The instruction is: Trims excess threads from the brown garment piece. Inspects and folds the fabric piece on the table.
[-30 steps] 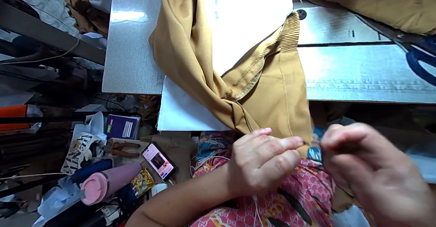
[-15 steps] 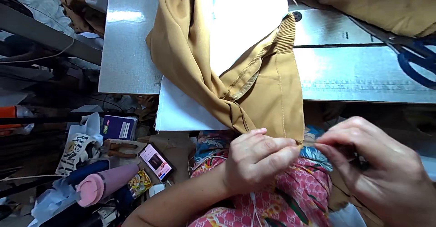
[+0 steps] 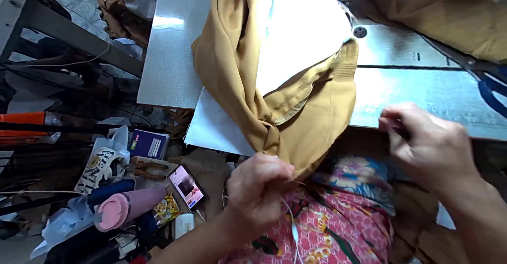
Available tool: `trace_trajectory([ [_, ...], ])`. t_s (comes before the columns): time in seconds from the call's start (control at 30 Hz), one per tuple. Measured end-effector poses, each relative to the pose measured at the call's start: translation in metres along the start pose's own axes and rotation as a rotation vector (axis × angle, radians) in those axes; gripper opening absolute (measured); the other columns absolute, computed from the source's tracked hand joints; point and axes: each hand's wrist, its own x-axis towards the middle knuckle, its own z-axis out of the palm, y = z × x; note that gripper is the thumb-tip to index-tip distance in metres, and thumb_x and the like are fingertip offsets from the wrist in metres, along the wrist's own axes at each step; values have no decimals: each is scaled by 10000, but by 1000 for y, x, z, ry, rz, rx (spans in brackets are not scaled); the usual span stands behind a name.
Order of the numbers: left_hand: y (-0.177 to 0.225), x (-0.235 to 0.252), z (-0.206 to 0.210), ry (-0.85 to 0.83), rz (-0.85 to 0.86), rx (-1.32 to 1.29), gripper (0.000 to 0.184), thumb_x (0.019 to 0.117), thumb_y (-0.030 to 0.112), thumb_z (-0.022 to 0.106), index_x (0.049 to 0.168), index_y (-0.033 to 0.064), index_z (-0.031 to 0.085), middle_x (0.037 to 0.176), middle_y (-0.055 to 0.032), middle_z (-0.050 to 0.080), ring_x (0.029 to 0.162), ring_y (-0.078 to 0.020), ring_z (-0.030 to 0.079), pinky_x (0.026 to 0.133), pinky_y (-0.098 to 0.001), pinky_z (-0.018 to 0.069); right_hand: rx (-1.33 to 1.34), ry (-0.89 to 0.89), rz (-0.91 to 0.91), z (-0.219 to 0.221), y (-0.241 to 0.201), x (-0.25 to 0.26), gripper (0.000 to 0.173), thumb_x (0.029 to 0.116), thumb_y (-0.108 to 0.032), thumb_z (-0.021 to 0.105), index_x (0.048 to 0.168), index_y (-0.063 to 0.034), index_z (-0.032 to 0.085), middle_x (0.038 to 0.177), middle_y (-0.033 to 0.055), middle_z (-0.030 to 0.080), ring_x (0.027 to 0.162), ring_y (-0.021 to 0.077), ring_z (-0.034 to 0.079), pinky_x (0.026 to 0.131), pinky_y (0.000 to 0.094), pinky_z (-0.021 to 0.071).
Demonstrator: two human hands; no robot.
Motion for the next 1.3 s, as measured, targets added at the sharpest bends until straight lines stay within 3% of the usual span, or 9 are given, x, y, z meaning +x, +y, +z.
trace_trajectory([
  [0.1, 4, -2, 1, 0, -281, -167, 43, 1027, 130, 559, 1047, 147, 593, 1020, 86, 691, 997, 30, 659, 879, -176, 564, 300, 6, -108, -1, -31, 12, 415, 1047, -412, 545, 1178, -27, 630, 1098, 90, 686, 858, 88, 628, 751, 224, 523],
  [0.13, 3, 1, 3, 1, -343, -257, 57, 1023, 121, 544, 1040, 160, 583, 1033, 88, 704, 1005, 17, 666, 883, -193, 565, 388, -24, -152, 7, -42, 19, 472, 1020, -472, 569, 1238, -57, 623, 1136, 55, 694, 814, 43, 605, 699, 193, 496],
  [0.27, 5, 2, 4, 69, -465, -397, 126, 984, 56, 511, 1008, 163, 574, 996, 68, 725, 959, -11, 689, 854, -213, 573, 532, -88, -171, 32, -60, 24, 228, 955, -299, 626, 1014, -105, 731, 859, -42, 647, 710, -26, 578, 597, 127, 464],
  [0.47, 7, -2, 8, 81, -431, -368, 105, 965, 43, 561, 1001, 135, 598, 988, 77, 687, 958, 11, 663, 858, -198, 570, 479, 20, -158, 41, -83, 19, 131, 948, -191, 629, 891, -103, 708, 849, 7, 655, 717, 24, 592, 558, 160, 426],
  [0.57, 10, -1, 7, 31, -374, -315, 53, 983, 56, 561, 1007, 95, 588, 1003, 67, 688, 956, 30, 661, 847, -172, 570, 789, -1, 46, 40, -83, 14, 103, 961, -176, 618, 919, -112, 687, 892, -60, 628, 790, -57, 576, 671, 73, 471],
  [0.7, 9, -2, 6, 78, -431, -334, 97, 992, 52, 510, 990, 130, 569, 963, 95, 662, 920, 35, 642, 831, -179, 560, 1112, 114, 403, 25, -67, 15, 50, 995, -325, 616, 973, -350, 654, 875, -218, 628, 613, -98, 496, 535, 82, 422],
  [0.9, 12, -1, 12, 71, -423, -359, 93, 973, 13, 558, 1015, 81, 606, 972, 71, 696, 921, 30, 665, 835, -181, 573, 463, 67, -52, 29, -91, 11, 154, 975, -237, 629, 949, -96, 686, 913, 27, 641, 752, 32, 587, 590, 161, 442],
  [1.13, 15, -1, 9, 45, -427, -335, 76, 981, 31, 532, 1002, 88, 579, 975, 75, 687, 910, 52, 649, 818, -151, 554, 740, 77, 180, 25, -78, 13, 158, 1029, -273, 561, 948, -143, 602, 904, -126, 561, 779, -148, 510, 666, 18, 422],
  [1.3, 13, 3, 13, 85, -539, -373, 119, 997, 0, 513, 1017, 108, 558, 863, 85, 678, 792, 35, 658, 744, -163, 565, 615, 53, -159, 35, -94, 6, 126, 1063, -166, 493, 1011, -115, 595, 916, 8, 646, 836, 36, 633, 713, 165, 523],
])
